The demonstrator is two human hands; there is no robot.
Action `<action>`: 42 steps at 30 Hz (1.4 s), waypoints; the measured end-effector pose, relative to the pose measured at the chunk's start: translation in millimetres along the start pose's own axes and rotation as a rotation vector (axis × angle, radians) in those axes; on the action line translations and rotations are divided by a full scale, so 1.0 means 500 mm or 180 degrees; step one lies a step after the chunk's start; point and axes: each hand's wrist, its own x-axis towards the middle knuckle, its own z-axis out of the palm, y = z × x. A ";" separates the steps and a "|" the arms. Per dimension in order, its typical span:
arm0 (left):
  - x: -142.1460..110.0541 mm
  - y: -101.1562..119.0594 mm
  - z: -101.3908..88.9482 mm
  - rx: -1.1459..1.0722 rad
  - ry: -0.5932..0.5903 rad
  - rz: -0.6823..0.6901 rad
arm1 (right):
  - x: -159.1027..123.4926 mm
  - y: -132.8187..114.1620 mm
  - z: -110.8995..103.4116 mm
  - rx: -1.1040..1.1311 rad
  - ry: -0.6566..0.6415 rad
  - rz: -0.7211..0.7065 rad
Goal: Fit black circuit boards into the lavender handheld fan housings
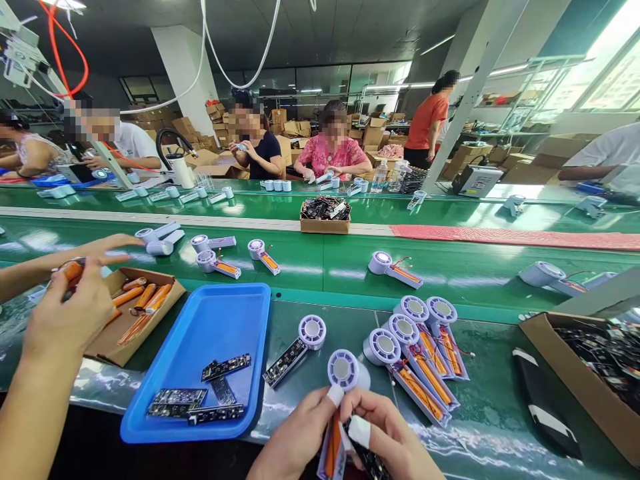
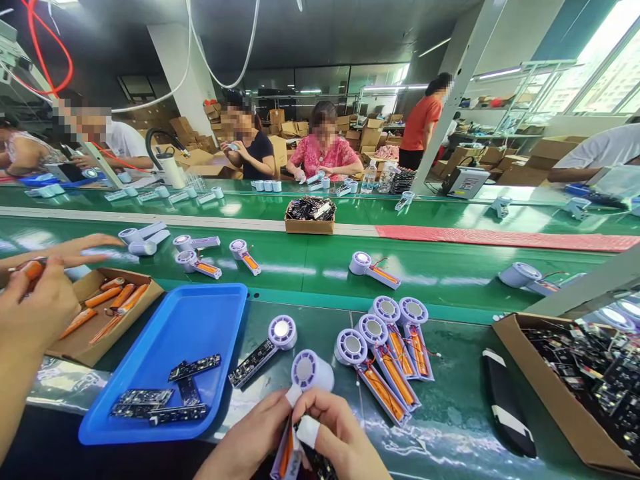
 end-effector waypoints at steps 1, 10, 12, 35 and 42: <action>-0.004 -0.004 0.007 -0.0152 -0.0061 -0.0142 | -0.002 -0.001 -0.001 -0.0016 -0.0041 0.0015; 0.000 -0.020 0.050 -0.0388 -0.0212 -0.0088 | 0.001 -0.009 -0.035 0.0531 0.0319 -0.0513; 0.000 -0.014 0.049 -0.0324 -0.0296 -0.0036 | 0.000 -0.015 -0.041 0.0486 0.0427 -0.0523; 0.024 -0.048 0.049 -0.0744 -0.0651 0.0283 | -0.008 -0.033 -0.018 0.0011 0.0705 -0.0454; -0.001 -0.014 0.054 0.0066 -0.0167 0.0649 | -0.015 -0.052 0.003 -0.0873 0.1221 -0.0437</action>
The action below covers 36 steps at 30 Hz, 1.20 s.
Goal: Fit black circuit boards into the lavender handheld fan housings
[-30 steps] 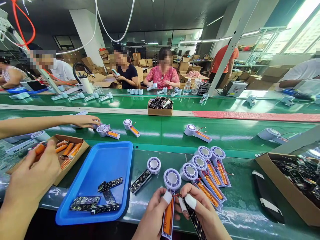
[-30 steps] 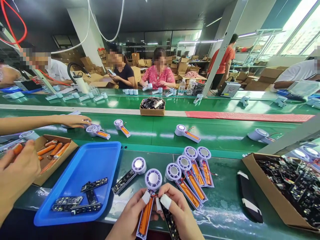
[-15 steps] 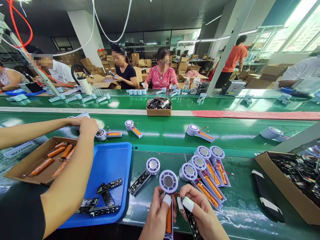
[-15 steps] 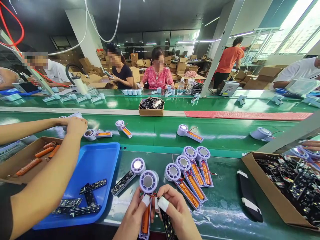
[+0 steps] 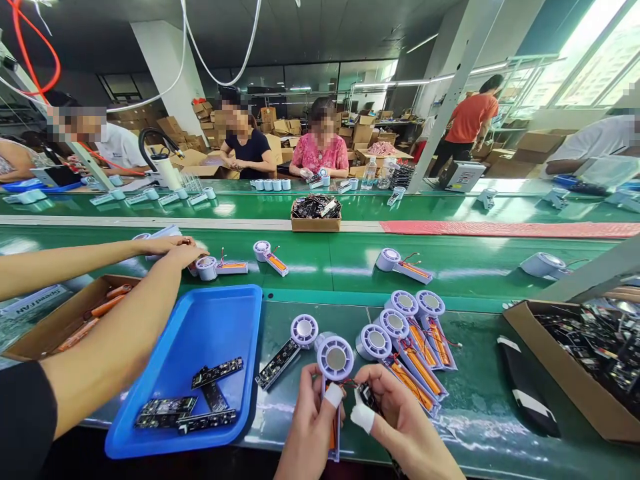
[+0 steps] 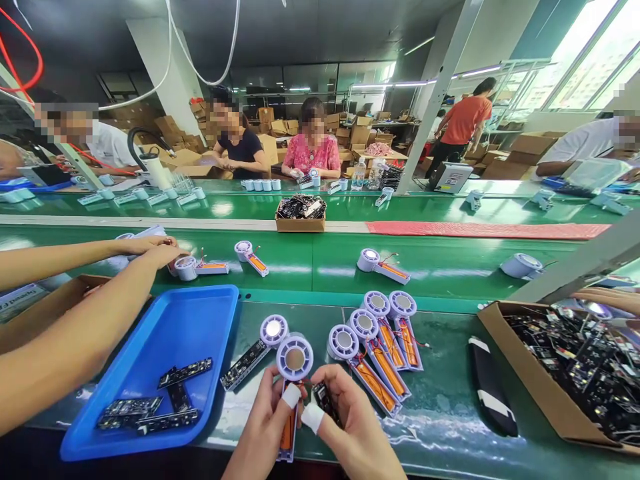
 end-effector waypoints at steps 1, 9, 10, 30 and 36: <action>0.000 0.003 0.000 0.0023 0.0058 0.0000 | 0.002 0.004 -0.003 -0.0164 0.0087 -0.0008; -0.001 0.016 0.002 0.0108 0.0462 0.0160 | -0.002 0.019 -0.044 -0.3164 0.0141 -0.0487; -0.002 0.017 0.003 0.0124 0.0494 0.0169 | -0.004 0.014 -0.044 -0.3454 -0.0027 -0.0501; 0.010 -0.007 -0.013 -0.0990 -0.0358 -0.0204 | -0.003 0.052 0.023 -0.0225 0.0107 0.1179; -0.008 0.006 0.008 -0.0076 -0.0031 0.0023 | -0.008 0.042 0.031 -0.0247 0.0280 0.1014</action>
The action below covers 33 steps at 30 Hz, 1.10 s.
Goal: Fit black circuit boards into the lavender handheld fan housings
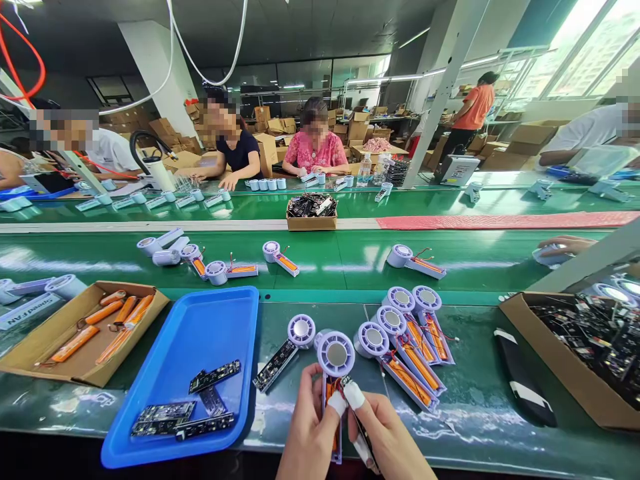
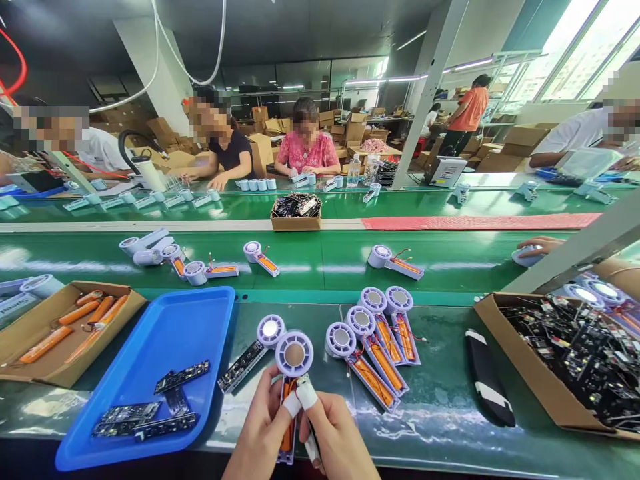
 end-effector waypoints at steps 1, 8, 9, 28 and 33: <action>-0.002 0.003 0.003 0.0040 0.0095 -0.0019 | 0.001 -0.002 0.001 -0.0015 -0.0076 -0.0058; -0.006 0.019 0.018 0.0483 0.0839 -0.0153 | -0.005 0.024 0.008 -0.0422 -0.0089 -0.0971; -0.005 0.021 0.017 0.0548 0.0890 -0.0128 | -0.007 0.036 0.009 -0.0597 0.0097 -0.1123; 0.005 0.029 0.013 -0.0575 0.0283 -0.0495 | -0.014 0.114 -0.033 -0.2623 0.1529 -0.3098; 0.012 0.037 0.022 -0.0736 0.0189 -0.0467 | -0.017 0.106 -0.048 -0.2995 0.1326 -0.3566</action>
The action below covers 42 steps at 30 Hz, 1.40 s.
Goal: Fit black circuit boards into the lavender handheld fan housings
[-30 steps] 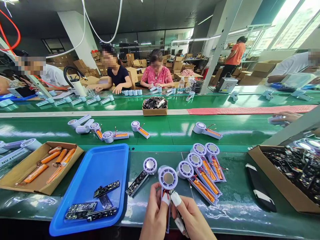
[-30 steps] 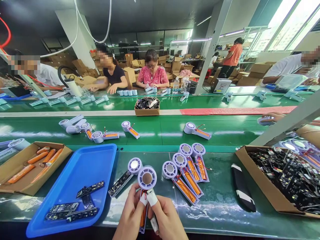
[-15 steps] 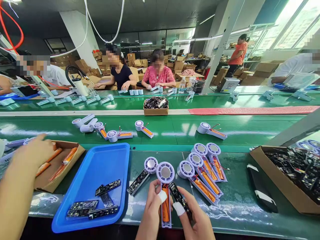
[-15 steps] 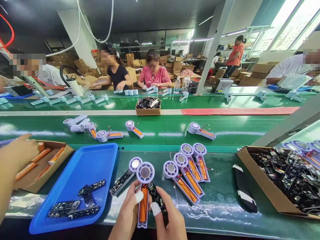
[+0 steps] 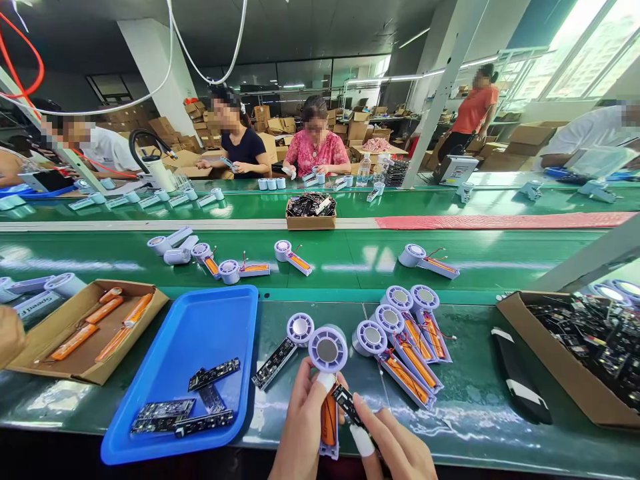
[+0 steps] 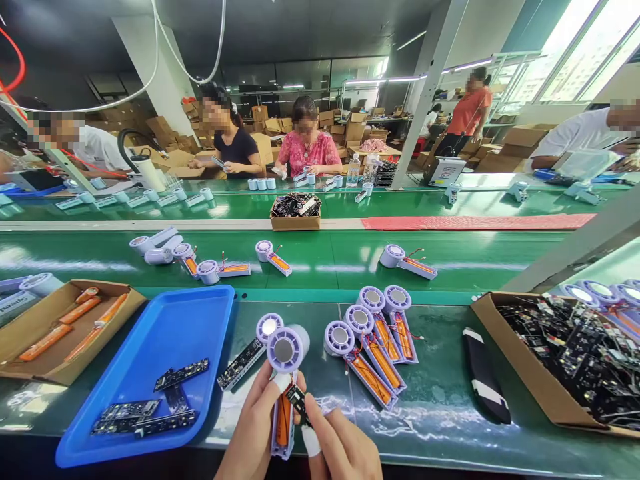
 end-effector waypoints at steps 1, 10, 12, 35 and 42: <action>0.001 0.001 0.004 -0.0005 0.0021 -0.0001 | 0.005 0.000 -0.002 -0.0038 0.0029 -0.0151; 0.008 -0.004 0.009 -0.0234 0.0290 -0.0207 | 0.026 -0.004 -0.009 0.0078 -0.0052 0.0102; 0.009 -0.009 0.005 -0.0502 0.0164 -0.0265 | 0.029 -0.005 -0.009 0.0088 -0.0084 0.0339; 0.015 -0.054 0.010 0.0257 0.0653 0.0611 | 0.068 -0.040 0.030 -0.0420 -0.0644 -0.0009; 0.021 -0.045 -0.010 0.0156 0.0444 0.0533 | 0.088 -0.021 0.002 -0.0227 -0.1316 -0.0226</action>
